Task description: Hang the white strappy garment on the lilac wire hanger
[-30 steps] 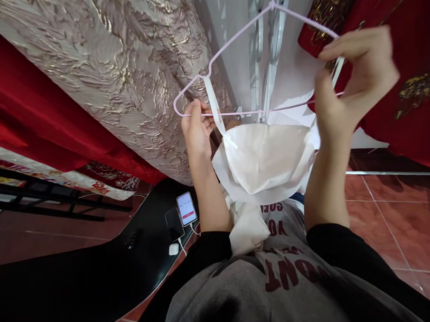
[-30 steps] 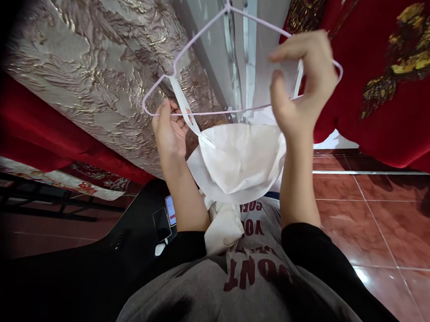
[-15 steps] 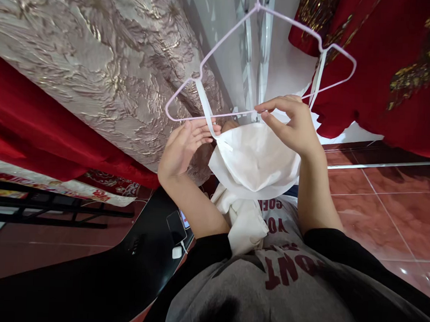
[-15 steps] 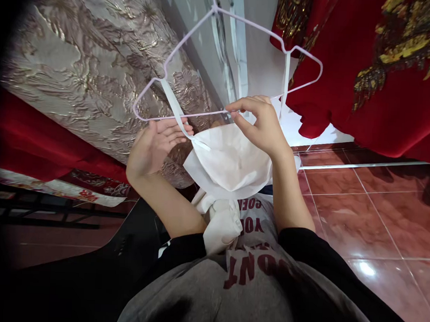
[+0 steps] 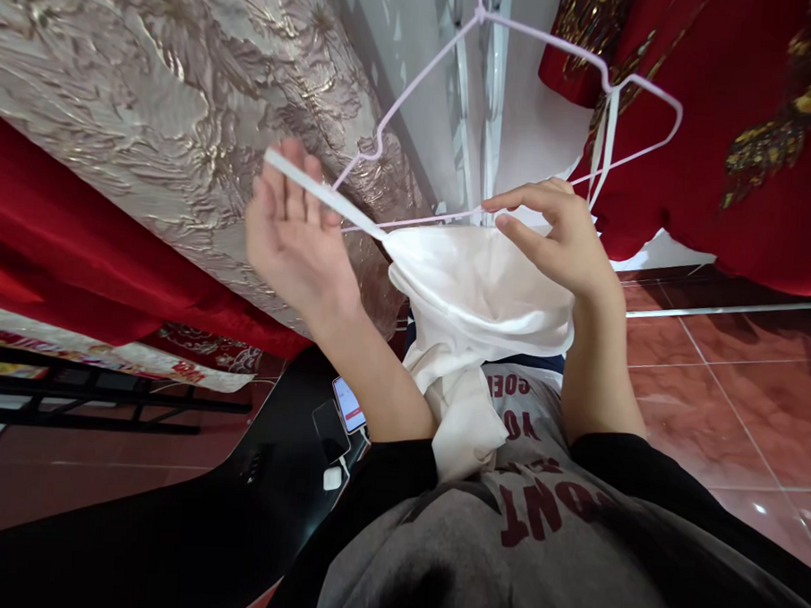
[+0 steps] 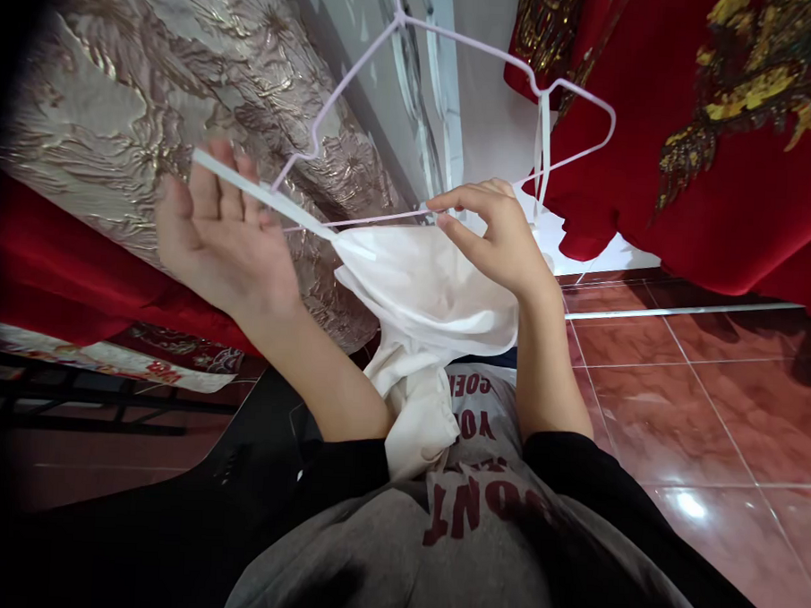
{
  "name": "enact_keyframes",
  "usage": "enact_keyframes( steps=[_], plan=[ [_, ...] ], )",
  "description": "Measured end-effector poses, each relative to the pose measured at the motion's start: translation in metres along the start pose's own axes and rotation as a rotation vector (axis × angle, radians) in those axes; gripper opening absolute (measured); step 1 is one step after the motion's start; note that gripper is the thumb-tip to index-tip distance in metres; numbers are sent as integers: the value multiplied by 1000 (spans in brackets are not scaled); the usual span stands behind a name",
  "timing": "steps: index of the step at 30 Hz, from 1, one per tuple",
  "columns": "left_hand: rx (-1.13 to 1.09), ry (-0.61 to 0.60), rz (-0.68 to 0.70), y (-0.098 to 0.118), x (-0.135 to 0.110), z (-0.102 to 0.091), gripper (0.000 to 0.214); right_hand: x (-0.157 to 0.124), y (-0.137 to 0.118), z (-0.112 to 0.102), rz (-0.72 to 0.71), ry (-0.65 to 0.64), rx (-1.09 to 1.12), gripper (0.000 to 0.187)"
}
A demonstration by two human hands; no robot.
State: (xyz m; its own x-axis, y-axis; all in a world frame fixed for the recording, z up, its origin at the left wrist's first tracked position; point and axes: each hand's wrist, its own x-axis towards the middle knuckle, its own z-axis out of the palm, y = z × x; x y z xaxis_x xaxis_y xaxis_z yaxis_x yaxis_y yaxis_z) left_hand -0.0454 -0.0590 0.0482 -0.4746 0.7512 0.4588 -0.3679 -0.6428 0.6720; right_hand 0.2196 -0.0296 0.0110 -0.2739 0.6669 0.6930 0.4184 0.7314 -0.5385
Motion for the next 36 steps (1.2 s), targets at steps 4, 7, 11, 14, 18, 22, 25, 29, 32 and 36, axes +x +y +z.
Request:
enact_keyframes(
  steps=[4, 7, 11, 14, 18, 22, 25, 29, 32, 36],
  plan=[
    [157, 230, -16, -8, 3, -30, 22, -1, 2, 1, 3, 1, -13, 27],
    [293, 77, -186, -18, 2, -42, 21, -1, -2, 7, -11, -17, -17, 27],
    [277, -83, -242, -31, -6, -30, 22, -1, -3, 13, -49, 147, 2, 21],
    [211, -45, -254, -39, -10, -17, 28, 3, 11, 6, 5, 667, 91, 23],
    [179, 16, -256, -45, -7, -10, 32, 9, 29, -11, 359, 769, 443, 34],
    [185, 70, -219, -47, -4, -9, 40, 8, 28, -11, 398, 600, 490, 27],
    [186, 85, -215, -45, -5, -7, 46, 7, 26, -7, 301, 643, 454, 27],
    [195, 104, -219, -42, -7, -4, 48, 7, 29, -8, 308, 656, 381, 19],
    [194, 87, -184, -41, -9, -4, 46, 6, 33, -10, 338, 632, 303, 19],
    [252, 81, -214, -39, -10, -5, 49, 3, 46, -8, 329, 672, 212, 25]
  ],
)
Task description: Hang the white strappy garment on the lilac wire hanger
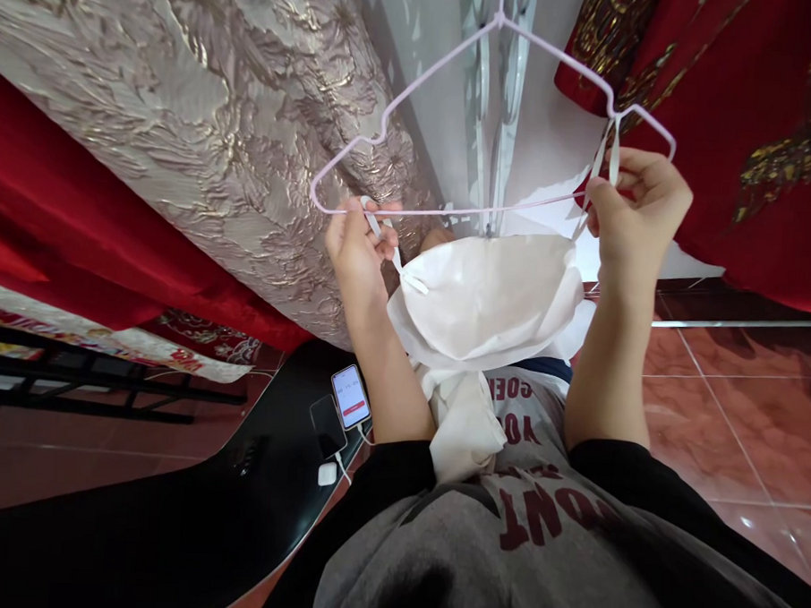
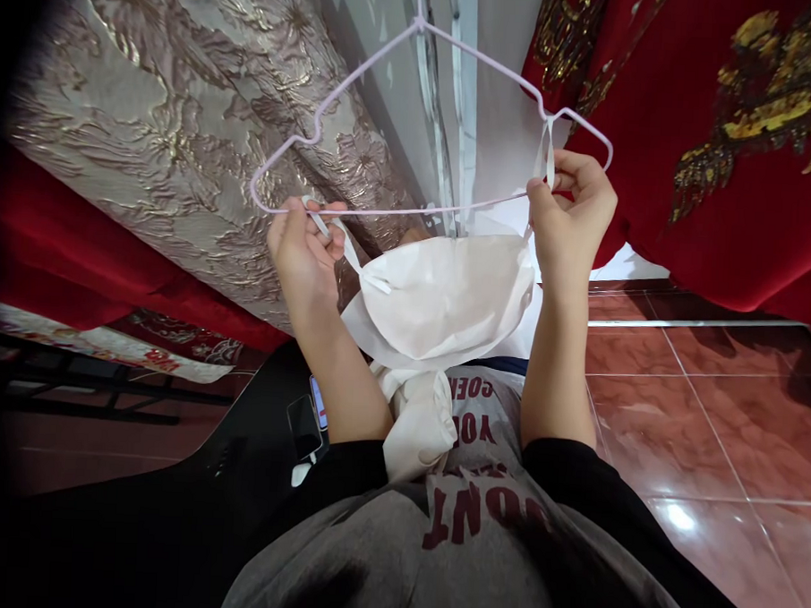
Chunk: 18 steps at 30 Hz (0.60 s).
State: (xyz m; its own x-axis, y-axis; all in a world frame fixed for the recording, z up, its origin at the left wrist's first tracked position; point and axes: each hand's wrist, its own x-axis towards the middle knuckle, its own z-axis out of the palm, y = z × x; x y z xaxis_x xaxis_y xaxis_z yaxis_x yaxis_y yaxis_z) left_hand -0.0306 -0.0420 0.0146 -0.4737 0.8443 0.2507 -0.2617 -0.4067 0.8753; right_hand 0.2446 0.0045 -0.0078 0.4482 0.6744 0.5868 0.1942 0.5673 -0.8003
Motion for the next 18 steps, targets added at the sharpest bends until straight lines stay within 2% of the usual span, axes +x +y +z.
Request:
enact_keyframes(
  steps=[3, 6, 10, 13, 14, 18],
  plan=[
    [9, -8, -8, 0, 0, -1, 49, 0, 10, -4, -45, 32, -26, 22],
    [4, -8, -7, -1, 0, -2, 41, -3, 8, -8, -50, 1, -56, 12],
    [-67, -34, 49, -3, 0, -1, 38, -11, -12, -6, 7, -79, -25, 7],
    [-43, -30, 39, -2, 0, 0, 40, -11, -29, 1, -10, -111, 24, 5],
    [-28, -25, 34, -2, 0, 0, 41, -9, -35, 3, -26, -119, 27, 8],
    [-6, -42, 51, -3, 2, -4, 40, 17, -50, 10, -121, -113, 82, 40]
  ],
)
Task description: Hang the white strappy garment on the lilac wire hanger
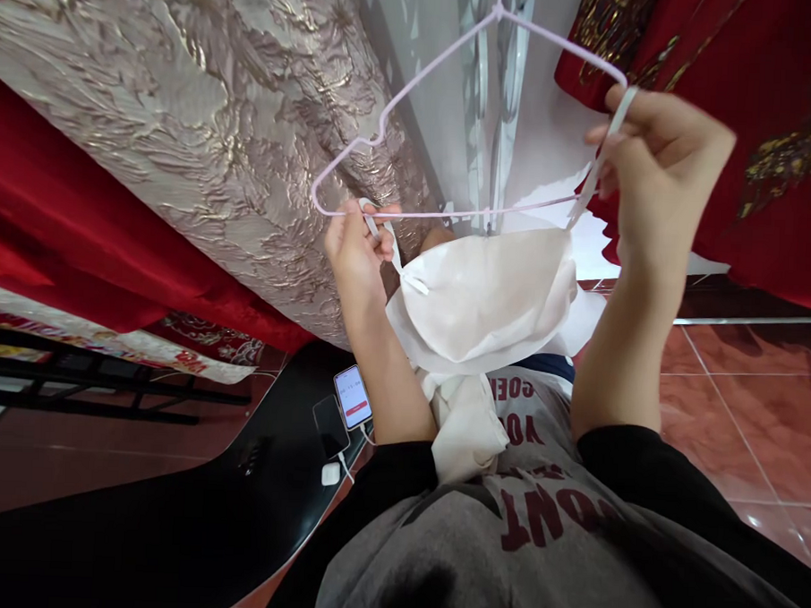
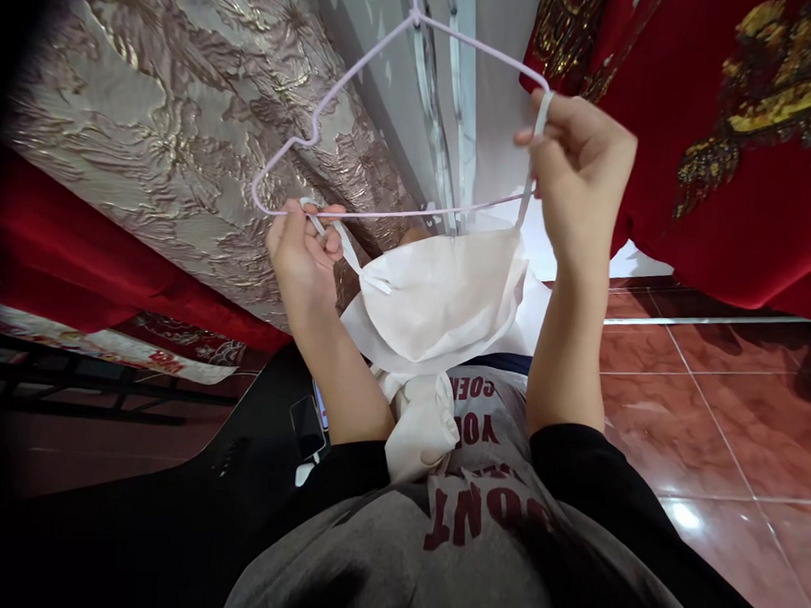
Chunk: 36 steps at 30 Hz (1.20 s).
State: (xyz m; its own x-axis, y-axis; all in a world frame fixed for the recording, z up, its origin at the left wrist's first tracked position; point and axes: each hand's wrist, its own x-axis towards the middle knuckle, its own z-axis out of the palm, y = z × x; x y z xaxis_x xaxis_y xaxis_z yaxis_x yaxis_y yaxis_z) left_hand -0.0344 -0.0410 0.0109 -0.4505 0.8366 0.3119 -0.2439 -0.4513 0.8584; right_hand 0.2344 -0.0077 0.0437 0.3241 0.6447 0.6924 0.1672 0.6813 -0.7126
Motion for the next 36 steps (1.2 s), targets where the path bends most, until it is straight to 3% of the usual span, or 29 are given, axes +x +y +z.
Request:
enact_keyframes(
  steps=[3, 6, 9, 11, 13, 15, 18, 21, 23, 27, 32, 36],
  plan=[
    [30, -16, -5, -1, 1, -3, 43, 24, 5, -9, -123, 44, 102, 57],
    [24, -18, -31, 0, 2, -4, 44, 31, 26, -28, -248, 122, 213, 64],
    [14, -6, -22, 0, 2, -2, 44, 16, 49, -45, -401, 415, 308, 64],
    [-5, -5, 1, -2, 2, -1, 43, 1, 54, -49, -441, 605, 257, 60],
    [-30, -17, 14, -5, 2, -2, 40, -12, 47, -45, -411, 655, 199, 47],
    [-38, -26, 23, -7, 2, -2, 37, -20, 31, -34, -378, 560, 219, 28],
    [12, -31, 13, -7, 0, -2, 40, -30, 6, -14, -263, 156, 176, 5],
    [48, -28, 1, -2, -3, -2, 41, -37, 0, 0, -99, -311, -71, 11],
    [57, -36, -13, 1, -3, -5, 32, -40, 3, 3, -77, -451, -173, 13],
    [-2, 30, 54, 2, 0, -17, 15, -38, 9, -5, -84, -488, -192, 11],
    [93, 182, 407, -2, 6, -28, 26, -34, 8, -13, -70, -461, -178, 7],
    [99, 135, 630, -1, 12, -21, 20, -37, 9, -7, -61, -411, -144, 6]
  ],
)
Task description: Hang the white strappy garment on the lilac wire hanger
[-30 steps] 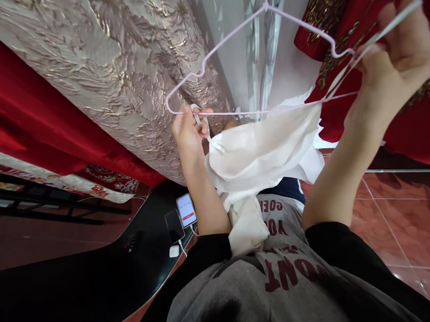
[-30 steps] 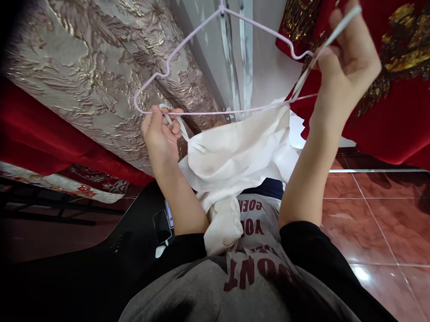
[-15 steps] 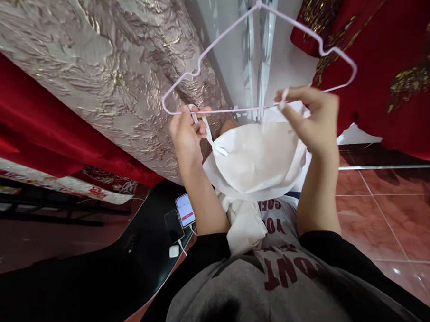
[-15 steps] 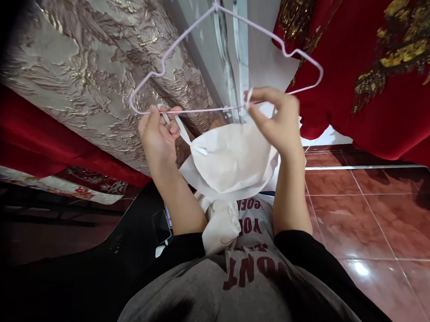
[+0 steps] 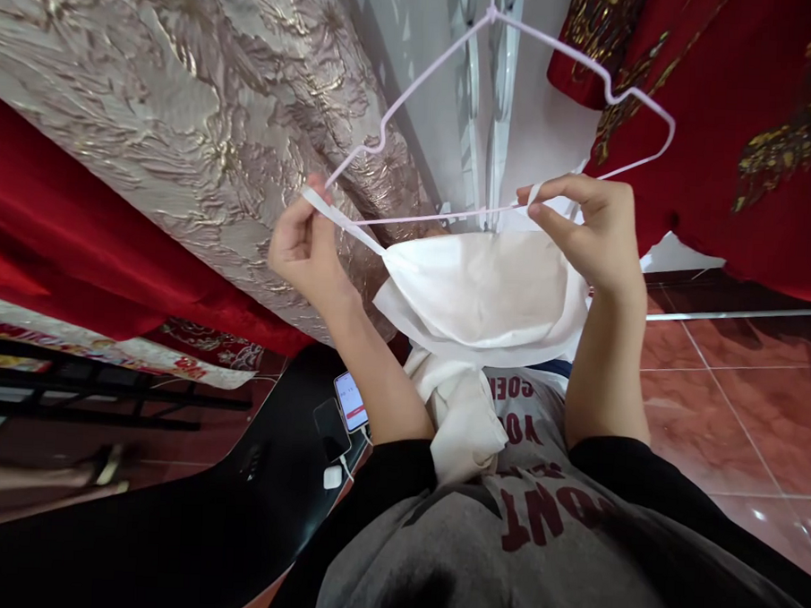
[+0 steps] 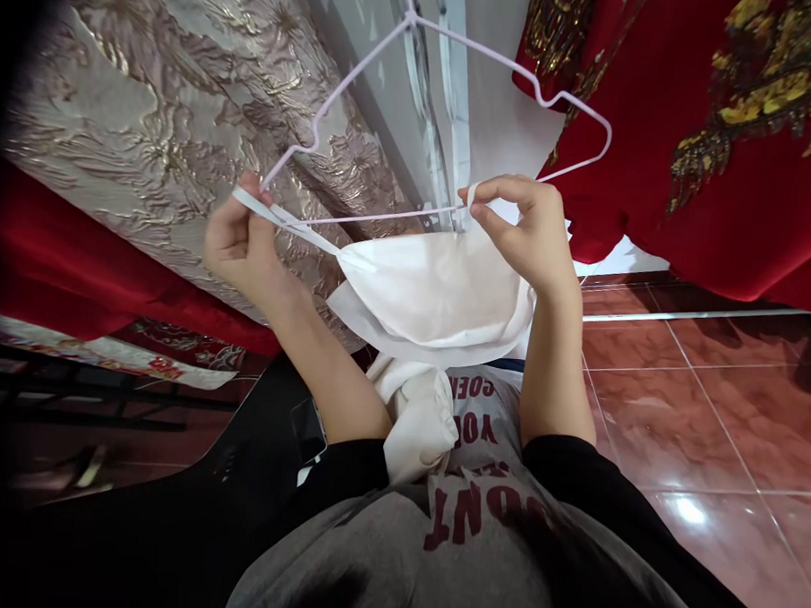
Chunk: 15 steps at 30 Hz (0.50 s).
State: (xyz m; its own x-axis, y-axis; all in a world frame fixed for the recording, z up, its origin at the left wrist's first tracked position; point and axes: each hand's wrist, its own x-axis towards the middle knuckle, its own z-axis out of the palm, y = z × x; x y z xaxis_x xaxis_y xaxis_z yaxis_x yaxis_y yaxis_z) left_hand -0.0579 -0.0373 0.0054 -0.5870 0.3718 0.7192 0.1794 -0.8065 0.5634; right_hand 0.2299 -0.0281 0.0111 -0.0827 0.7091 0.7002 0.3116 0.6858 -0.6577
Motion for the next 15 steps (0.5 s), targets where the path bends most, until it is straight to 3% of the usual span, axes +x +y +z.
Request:
enact_keyframes(
  steps=[3, 7, 10, 15],
  plan=[
    [18, -220, 42, 5, 10, 9, 20, 0, 0, 4, -16, 56, 9, 8],
    [149, -590, -57, 18, 32, 23, 22, 1, 0, 2, -43, 124, -77, 12],
    [205, -595, -119, 23, 46, 38, 26, 1, 1, -1, -54, 132, -102, 14],
    [224, -386, -263, 9, 47, 43, 43, 0, -1, 0, -57, 80, -58, 22]
  ],
)
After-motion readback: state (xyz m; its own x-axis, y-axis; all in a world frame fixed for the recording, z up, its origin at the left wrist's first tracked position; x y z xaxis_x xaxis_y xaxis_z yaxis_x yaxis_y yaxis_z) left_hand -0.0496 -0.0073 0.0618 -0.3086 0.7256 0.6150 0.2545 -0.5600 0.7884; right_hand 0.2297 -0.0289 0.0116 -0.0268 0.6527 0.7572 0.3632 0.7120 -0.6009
